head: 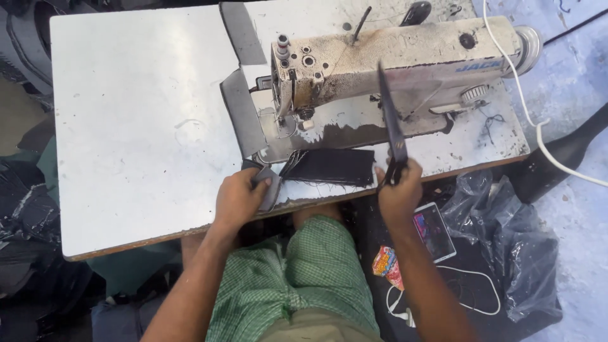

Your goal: The person picks up a long strip of black fabric and uses a pair of scissors to cut it into smaller, uniform rectangular pieces. The cut pieces are stacked on the sewing machine table as the cutting continues.

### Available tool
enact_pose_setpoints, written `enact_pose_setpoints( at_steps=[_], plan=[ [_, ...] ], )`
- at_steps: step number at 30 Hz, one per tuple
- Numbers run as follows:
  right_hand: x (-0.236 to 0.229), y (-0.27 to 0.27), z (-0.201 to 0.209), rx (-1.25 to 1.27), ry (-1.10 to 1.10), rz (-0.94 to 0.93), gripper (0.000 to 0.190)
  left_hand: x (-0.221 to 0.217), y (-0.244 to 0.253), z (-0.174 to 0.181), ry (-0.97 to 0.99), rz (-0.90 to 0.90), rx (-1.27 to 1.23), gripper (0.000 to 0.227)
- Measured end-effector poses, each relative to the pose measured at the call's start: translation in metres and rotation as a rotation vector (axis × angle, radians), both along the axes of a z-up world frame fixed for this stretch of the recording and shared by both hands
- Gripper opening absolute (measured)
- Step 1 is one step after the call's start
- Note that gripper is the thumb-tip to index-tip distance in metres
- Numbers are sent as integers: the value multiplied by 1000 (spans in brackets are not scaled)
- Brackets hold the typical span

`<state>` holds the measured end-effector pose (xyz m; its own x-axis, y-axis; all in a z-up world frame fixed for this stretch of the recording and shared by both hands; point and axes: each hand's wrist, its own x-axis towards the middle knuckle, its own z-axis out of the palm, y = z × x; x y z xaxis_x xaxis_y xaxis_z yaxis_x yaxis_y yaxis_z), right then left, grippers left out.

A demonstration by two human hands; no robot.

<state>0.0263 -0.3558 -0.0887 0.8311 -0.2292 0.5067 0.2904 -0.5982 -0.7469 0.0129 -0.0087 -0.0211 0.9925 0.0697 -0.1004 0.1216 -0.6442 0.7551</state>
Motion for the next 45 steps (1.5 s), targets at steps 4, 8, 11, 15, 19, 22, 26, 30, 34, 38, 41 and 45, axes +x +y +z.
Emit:
enact_pose_setpoints(
  at_steps=[4,8,11,15,19,22,26,30,34,38,41,45],
  plan=[
    [-75,8,12,6,311,-7,57,-4,4,-1,-14,-28,-119,22],
    [-145,-8,-4,513,1106,476,68,-3,5,7,11,-72,-178,23],
    [-164,-5,5,628,1340,667,66,-1,5,14,32,-88,-157,24],
    [-160,7,12,551,1260,892,64,-3,6,17,9,-131,-118,24],
    [-135,28,35,543,1249,841,63,-3,7,16,6,-132,-137,22],
    [-128,32,39,469,1311,738,60,-6,9,16,-3,-125,-172,22],
    [-136,31,20,430,1276,649,58,-23,12,27,39,-118,-115,22],
    [-137,45,17,425,1042,662,58,-66,14,3,-334,-325,60,37],
    [-112,97,22,607,1076,621,58,-103,-5,-4,-301,-365,113,52],
    [-106,140,11,634,814,616,54,-118,-4,4,-259,-381,14,44],
    [-111,150,9,519,735,540,52,-105,16,27,-46,-430,-2,56],
    [-125,155,21,387,632,540,53,-58,41,45,-229,-427,358,80]
  ],
)
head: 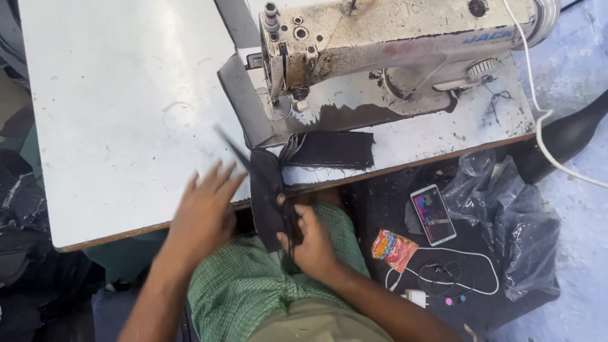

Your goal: The person picks up a long strip of black fabric and uses a pair of scissors to cut it into smaller, uniform rectangular pieces. The cut pieces are stacked on the sewing machine table as the cutting continues.

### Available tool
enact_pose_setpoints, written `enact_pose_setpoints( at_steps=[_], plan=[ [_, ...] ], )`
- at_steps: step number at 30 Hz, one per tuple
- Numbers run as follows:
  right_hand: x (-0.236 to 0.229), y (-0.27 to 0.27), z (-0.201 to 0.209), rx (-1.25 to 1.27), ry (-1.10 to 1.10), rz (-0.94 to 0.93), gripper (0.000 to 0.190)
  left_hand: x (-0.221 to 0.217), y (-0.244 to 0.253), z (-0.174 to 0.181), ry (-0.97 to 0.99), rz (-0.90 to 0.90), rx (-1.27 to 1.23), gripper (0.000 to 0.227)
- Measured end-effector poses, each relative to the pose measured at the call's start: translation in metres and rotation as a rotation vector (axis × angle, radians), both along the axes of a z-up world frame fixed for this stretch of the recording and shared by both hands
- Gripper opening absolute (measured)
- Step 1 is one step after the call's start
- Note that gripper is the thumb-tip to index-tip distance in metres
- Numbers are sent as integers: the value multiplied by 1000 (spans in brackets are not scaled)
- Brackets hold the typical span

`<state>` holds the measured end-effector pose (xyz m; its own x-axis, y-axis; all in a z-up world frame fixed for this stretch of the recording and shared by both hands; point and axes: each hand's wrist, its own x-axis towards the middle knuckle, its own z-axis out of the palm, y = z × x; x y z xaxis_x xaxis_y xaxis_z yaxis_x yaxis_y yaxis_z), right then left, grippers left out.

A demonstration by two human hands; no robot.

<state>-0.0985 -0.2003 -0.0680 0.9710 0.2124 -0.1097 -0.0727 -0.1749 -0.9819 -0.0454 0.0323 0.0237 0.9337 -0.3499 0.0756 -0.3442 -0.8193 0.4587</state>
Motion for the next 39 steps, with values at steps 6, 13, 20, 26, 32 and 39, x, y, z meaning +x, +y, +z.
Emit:
enact_pose_setpoints(
  at_steps=[6,13,20,26,32,39],
  plan=[
    [-18,-12,33,-65,-19,158,51,81,-5,-33,-276,-224,285,37],
    [-7,-103,23,-82,56,-33,61,54,4,37,270,-175,477,28],
    [71,-173,18,-379,-289,-432,63,30,-35,42,277,-132,35,20],
    [131,-146,13,-629,-553,-606,58,66,-71,-25,88,123,-111,24],
    [109,-107,-25,-542,-616,-490,57,63,-73,-53,112,386,-164,26],
    [131,-41,-11,-499,-679,-80,57,63,-75,-47,172,521,-324,29]
  ],
)
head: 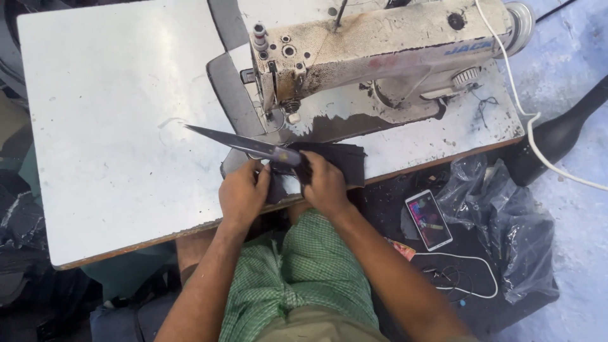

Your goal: The person picks up a long strip of black fabric and uses a pair of scissors to cut it into smaller, uniform rectangular pieces. The cut pieces are stacked on the sewing machine table as the cutting continues.

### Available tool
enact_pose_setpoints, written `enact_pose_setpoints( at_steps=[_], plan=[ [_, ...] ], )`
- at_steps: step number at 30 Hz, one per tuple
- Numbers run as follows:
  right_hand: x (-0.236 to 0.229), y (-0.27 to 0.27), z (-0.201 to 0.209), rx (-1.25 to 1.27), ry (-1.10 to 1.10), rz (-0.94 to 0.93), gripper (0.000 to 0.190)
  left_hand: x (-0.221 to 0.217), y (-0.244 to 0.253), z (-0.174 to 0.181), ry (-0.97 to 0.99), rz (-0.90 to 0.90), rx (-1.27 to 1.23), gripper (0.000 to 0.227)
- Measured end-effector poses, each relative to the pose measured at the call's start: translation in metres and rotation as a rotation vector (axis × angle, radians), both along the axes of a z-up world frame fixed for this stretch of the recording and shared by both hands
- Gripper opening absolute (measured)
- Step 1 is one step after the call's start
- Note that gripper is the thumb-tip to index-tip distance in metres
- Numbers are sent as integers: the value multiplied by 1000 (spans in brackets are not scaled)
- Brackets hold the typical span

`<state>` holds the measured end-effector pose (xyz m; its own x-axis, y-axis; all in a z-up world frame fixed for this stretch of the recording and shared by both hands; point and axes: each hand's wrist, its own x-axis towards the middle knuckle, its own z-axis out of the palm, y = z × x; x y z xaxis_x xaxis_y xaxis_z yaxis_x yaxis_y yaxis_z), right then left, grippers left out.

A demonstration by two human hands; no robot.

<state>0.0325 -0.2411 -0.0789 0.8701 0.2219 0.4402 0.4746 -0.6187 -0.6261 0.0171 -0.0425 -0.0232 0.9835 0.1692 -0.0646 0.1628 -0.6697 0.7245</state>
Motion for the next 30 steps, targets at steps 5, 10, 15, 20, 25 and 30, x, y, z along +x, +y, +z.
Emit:
enact_pose_setpoints(
  at_steps=[5,10,15,20,25,30],
  plan=[
    [40,3,-11,-202,11,121,65,3,7,-24,16,27,21,31],
    [66,-3,-12,-337,23,213,71,10,15,-15,76,-41,76,32],
    [47,-10,-14,-242,38,215,66,-6,43,19,162,-413,212,25],
    [35,-5,3,-233,25,295,63,-15,61,33,23,-486,169,21],
    [46,-2,6,-216,-17,326,61,-11,71,-8,393,-359,-264,21],
    [35,-6,21,-218,-8,319,66,-18,84,-53,119,-313,-248,21]
  ],
)
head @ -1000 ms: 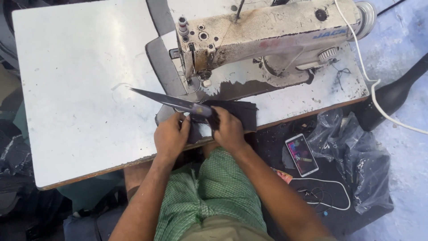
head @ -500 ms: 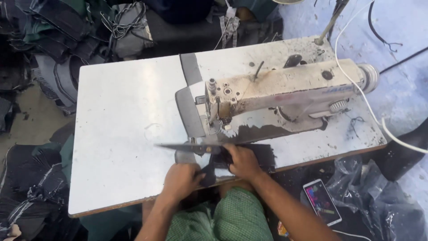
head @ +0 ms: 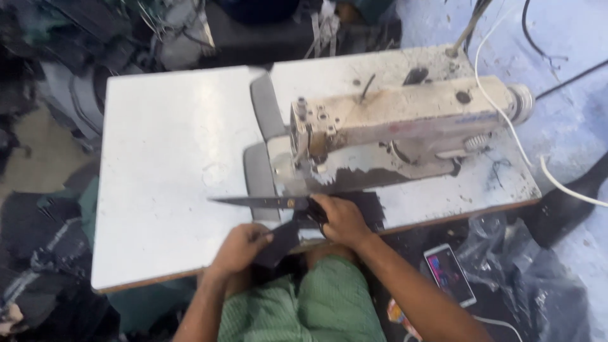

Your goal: The person picks up a long strip of black fabric and uses a pair of scissors to cut it into smaller, uniform rectangular pieces. The cut pieces are stacked on the sewing machine table as the cutting continues.

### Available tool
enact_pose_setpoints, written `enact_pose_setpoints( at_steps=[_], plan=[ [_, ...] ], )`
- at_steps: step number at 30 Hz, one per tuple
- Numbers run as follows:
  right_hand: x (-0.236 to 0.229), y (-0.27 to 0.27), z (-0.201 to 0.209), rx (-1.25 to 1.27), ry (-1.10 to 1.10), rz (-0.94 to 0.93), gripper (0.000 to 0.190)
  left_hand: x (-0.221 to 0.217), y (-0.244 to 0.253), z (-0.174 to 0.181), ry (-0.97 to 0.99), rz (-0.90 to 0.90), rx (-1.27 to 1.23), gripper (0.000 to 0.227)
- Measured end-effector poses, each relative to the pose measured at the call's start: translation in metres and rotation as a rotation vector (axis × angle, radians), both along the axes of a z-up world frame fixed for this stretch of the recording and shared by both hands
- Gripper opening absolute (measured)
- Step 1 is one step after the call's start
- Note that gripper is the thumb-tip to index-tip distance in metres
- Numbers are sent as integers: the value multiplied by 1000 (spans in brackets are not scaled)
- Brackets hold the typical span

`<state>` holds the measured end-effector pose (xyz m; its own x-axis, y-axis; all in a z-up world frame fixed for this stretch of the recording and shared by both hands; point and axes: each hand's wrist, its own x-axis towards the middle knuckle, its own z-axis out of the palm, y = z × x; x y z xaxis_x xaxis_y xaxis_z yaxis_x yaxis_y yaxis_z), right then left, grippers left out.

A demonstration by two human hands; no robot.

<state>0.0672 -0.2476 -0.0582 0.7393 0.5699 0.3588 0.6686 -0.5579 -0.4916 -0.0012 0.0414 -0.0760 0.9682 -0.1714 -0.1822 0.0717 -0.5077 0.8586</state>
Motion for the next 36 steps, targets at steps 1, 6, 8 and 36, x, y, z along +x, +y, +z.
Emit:
enact_pose_setpoints(
  at_steps=[1,6,8,36],
  plan=[
    [-11,-2,5,-10,21,-4,66,0,1,0,21,-4,-10,21],
    [-91,-29,-2,274,616,-149,70,-2,6,-15,191,-43,-386,21],
    [-132,-53,-12,412,946,-68,77,-6,2,3,231,-32,-391,21],
    [-188,-96,-14,477,1422,13,83,-10,8,16,236,-80,-324,23]
  ],
)
